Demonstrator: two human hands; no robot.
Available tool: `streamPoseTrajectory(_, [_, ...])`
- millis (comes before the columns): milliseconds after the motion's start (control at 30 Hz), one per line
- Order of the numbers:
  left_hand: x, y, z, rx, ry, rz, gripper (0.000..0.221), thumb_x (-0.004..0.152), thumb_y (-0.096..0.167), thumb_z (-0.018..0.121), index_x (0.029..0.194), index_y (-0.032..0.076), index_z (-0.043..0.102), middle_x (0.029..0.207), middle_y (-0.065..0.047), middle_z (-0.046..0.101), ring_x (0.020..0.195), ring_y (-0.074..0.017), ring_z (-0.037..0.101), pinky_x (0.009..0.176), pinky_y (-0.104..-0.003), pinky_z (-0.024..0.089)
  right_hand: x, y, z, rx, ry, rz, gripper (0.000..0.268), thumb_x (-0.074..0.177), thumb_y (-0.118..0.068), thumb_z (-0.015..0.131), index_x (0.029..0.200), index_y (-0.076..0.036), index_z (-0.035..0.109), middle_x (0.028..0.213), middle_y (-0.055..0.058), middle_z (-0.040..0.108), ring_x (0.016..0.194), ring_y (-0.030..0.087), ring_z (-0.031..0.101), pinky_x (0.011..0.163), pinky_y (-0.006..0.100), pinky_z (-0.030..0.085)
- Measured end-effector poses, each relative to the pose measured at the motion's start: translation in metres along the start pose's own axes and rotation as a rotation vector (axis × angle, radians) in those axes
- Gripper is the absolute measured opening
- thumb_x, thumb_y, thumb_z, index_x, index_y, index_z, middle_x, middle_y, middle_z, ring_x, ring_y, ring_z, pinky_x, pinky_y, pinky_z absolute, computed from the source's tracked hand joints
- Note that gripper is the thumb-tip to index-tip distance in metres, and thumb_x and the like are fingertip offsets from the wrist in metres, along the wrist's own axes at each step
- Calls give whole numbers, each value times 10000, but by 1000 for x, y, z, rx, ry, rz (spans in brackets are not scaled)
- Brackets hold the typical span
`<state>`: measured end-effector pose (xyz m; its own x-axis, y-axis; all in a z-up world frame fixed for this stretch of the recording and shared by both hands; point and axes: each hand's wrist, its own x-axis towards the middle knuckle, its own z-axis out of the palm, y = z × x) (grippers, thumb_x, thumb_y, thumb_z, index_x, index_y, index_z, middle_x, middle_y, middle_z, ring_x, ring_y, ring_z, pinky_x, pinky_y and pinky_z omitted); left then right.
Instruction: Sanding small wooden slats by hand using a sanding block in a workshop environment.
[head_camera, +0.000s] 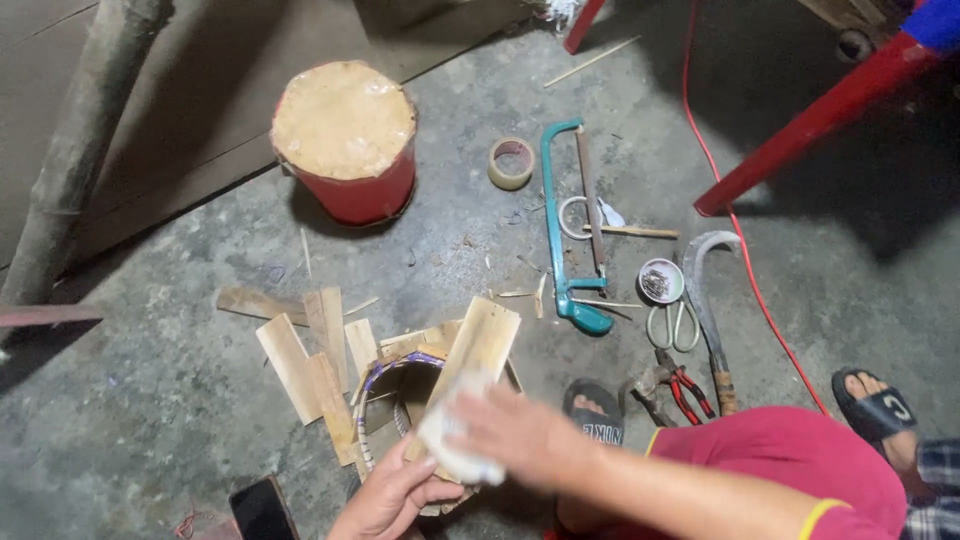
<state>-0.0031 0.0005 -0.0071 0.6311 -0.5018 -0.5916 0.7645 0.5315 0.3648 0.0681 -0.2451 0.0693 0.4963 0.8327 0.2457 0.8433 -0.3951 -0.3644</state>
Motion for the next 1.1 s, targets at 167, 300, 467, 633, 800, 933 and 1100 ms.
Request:
streamPoseTrajectory(167, [-3, 8, 7, 67, 27, -2, 637, 895, -57, 567, 1498, -101, 365, 1220, -369, 664, 1055, -402, 752, 777, -360, 674, -15, 128, 1, 225, 25, 816, 503, 944, -172, 416, 1417, -27, 506, 1395, 148, 575, 1231, 285, 583, 1046, 385, 457])
streamPoseTrajectory(300, [-5, 12, 20, 158, 117, -52, 587, 873, -128, 573, 1448, -97, 459, 1192, -338, 682, 1009, -391, 758, 763, -386, 671, -11, 132, -15, 824, 248, 1133, 350, 870, -178, 493, 1115, 22, 643, 994, 74, 683, 873, 175, 565, 791, 294, 502])
streamPoseTrajectory(467, [-1, 4, 20, 217, 174, -28, 649, 814, -148, 608, 1449, -71, 499, 1259, -294, 694, 1035, -356, 728, 823, -372, 622, 22, 61, -33, 972, 32, 1169, 645, 914, -398, 500, 1450, -39, 481, 1349, 210, 562, 1142, 311, 594, 873, 456, 593])
streamPoseTrajectory(633, [-6, 40, 63, 695, 159, 36, 389, 835, 35, 706, 1207, -65, 754, 919, -151, 811, 687, -158, 711, 603, -252, 591, 33, 26, -49, 748, 22, 524, 424, 969, -147, 436, 1388, -96, 476, 1351, 182, 601, 1235, 319, 627, 1048, 449, 535])
streamPoseTrajectory(800, [-29, 80, 124, 1128, 319, 115, 234, 799, 148, 752, 991, 33, 819, 769, -62, 834, 596, -139, 755, 564, -248, 618, 44, 9, -79, 537, -274, 503, 228, 1014, -210, 432, 1203, -95, 485, 913, 111, 688, 749, 254, 693, 657, 392, 629])
streamPoseTrajectory(933, [-39, 100, 124, 966, 477, 148, 230, 836, 116, 726, 992, -38, 795, 739, -119, 765, 603, -192, 687, 576, -302, 582, 51, 30, -126, 578, 151, 612, 549, 900, -327, 680, 1392, -119, 557, 1350, 79, 625, 1169, 218, 657, 980, 331, 534])
streamPoseTrajectory(1100, [-55, 98, 154, 21, 556, 372, 516, 862, -83, 518, 1373, -113, 456, 1269, -311, 571, 1136, -395, 596, 984, -472, 525, 23, 64, -106, 420, 421, 484, 674, 736, 126, 410, 1381, -36, 523, 1339, 112, 620, 1153, 265, 648, 991, 335, 514])
